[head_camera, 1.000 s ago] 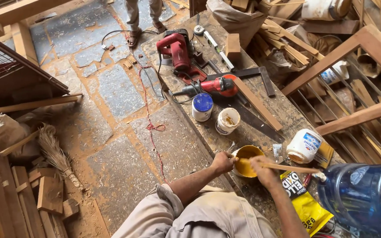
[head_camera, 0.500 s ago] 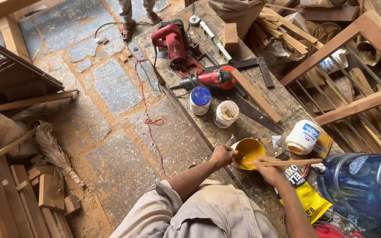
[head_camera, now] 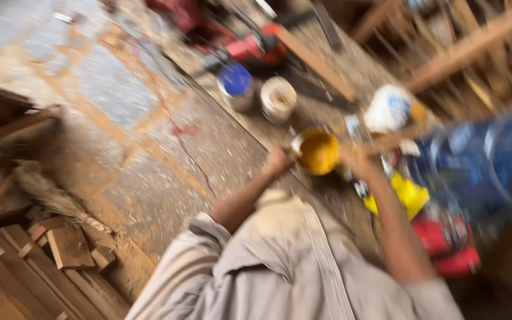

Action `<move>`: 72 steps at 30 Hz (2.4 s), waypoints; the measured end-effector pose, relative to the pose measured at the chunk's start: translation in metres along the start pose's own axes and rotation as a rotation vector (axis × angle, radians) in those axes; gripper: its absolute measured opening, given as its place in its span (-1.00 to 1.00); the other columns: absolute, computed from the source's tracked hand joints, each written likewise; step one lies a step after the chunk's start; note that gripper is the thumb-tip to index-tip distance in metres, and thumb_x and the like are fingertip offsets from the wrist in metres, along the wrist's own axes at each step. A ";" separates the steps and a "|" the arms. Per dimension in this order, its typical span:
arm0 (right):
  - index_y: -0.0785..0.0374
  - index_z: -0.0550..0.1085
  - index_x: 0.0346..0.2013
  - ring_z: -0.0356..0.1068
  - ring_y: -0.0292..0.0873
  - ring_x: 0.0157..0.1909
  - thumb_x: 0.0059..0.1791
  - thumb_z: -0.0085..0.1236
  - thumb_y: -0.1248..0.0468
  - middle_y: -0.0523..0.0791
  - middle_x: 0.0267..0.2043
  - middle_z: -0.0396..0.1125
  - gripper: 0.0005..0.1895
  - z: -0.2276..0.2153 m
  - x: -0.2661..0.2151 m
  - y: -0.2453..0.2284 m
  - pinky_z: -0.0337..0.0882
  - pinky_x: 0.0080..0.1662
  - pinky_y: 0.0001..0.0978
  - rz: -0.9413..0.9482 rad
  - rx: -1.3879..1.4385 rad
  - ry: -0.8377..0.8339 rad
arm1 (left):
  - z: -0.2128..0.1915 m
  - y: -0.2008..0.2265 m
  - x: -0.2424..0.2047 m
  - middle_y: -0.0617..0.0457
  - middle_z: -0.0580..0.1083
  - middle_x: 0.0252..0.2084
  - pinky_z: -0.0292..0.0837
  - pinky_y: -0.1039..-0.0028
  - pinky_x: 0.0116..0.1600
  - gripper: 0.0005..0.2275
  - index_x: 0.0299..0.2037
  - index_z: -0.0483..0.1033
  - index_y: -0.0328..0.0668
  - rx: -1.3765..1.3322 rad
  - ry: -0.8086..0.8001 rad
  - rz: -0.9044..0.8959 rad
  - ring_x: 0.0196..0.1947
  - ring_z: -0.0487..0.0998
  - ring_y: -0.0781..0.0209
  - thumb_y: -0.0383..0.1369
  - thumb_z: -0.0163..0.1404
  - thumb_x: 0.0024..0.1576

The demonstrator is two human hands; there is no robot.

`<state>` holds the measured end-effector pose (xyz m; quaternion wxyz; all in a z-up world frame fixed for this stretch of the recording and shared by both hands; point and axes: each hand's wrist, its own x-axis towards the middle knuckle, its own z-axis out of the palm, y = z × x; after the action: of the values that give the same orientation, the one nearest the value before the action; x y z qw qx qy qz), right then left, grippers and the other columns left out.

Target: The person is mixing yellow paint and then applying it to a large wooden door or window frame using a brush.

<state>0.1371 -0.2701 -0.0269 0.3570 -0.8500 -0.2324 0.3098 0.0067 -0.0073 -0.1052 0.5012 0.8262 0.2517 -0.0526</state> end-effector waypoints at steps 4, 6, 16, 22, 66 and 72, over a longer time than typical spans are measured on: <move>0.29 0.56 -0.22 0.41 -0.05 -0.34 0.13 0.05 0.00 -0.01 -0.38 0.44 -0.61 0.000 -0.004 -0.071 0.39 -0.25 -0.11 0.114 -0.156 0.379 | -0.035 0.049 -0.028 -0.08 0.64 -0.41 0.58 0.33 -0.30 -0.67 -0.20 0.67 -0.26 -0.153 -0.190 -0.098 -0.47 0.65 0.19 -0.09 0.14 0.15; 0.24 0.58 -0.27 0.47 -0.14 -0.31 0.07 0.15 0.06 -0.07 -0.35 0.49 -0.70 0.004 -0.014 -0.107 0.46 -0.21 -0.23 -0.223 0.036 0.489 | -0.050 0.068 -0.034 -0.06 0.62 -0.43 0.55 0.40 -0.39 -0.71 -0.16 0.66 -0.31 -0.273 -0.138 -0.155 -0.51 0.62 0.26 -0.19 0.16 0.16; 0.23 0.57 -0.21 0.41 -0.23 -0.30 0.07 0.18 0.15 -0.12 -0.34 0.44 -0.80 0.004 -0.023 -0.103 0.44 -0.24 -0.33 0.048 0.110 0.411 | -0.057 0.083 -0.045 -0.01 0.57 -0.51 0.47 0.49 -0.46 -0.72 -0.16 0.66 -0.37 -0.327 -0.153 -0.238 -0.58 0.54 0.35 -0.23 0.14 0.20; 0.21 0.57 -0.28 0.42 -0.32 -0.34 0.09 0.13 0.17 -0.21 -0.39 0.46 -0.81 0.008 -0.043 -0.091 0.45 -0.28 -0.42 -0.092 0.186 0.258 | -0.058 0.086 -0.043 0.04 0.58 -0.50 0.52 0.54 -0.47 -0.72 -0.13 0.65 -0.33 -0.335 -0.153 -0.256 -0.58 0.56 0.40 -0.22 0.15 0.19; 0.34 0.47 -0.19 0.44 -0.32 -0.34 0.13 0.06 0.30 -0.11 -0.29 0.46 -0.87 0.018 -0.045 -0.048 0.50 -0.27 -0.47 -0.093 0.509 0.384 | -0.054 0.077 -0.044 -0.02 0.64 -0.37 0.61 0.49 -0.30 -0.72 -0.10 0.66 -0.29 -0.286 -0.204 -0.257 -0.48 0.62 0.34 -0.19 0.11 0.21; 0.30 0.52 -0.21 0.48 -0.31 -0.33 0.12 0.09 0.26 -0.12 -0.31 0.48 -0.85 0.022 -0.056 -0.048 0.53 -0.23 -0.48 0.012 0.507 0.383 | -0.037 0.062 -0.039 -0.04 0.65 -0.31 0.60 0.43 -0.28 -0.70 -0.10 0.67 -0.25 -0.286 -0.165 -0.242 -0.44 0.64 0.30 -0.18 0.15 0.16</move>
<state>0.0743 -0.2636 0.0166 0.5931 -0.7781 -0.0714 0.1943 -0.0045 -0.0133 -0.0241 0.6225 0.7032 0.3121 -0.1435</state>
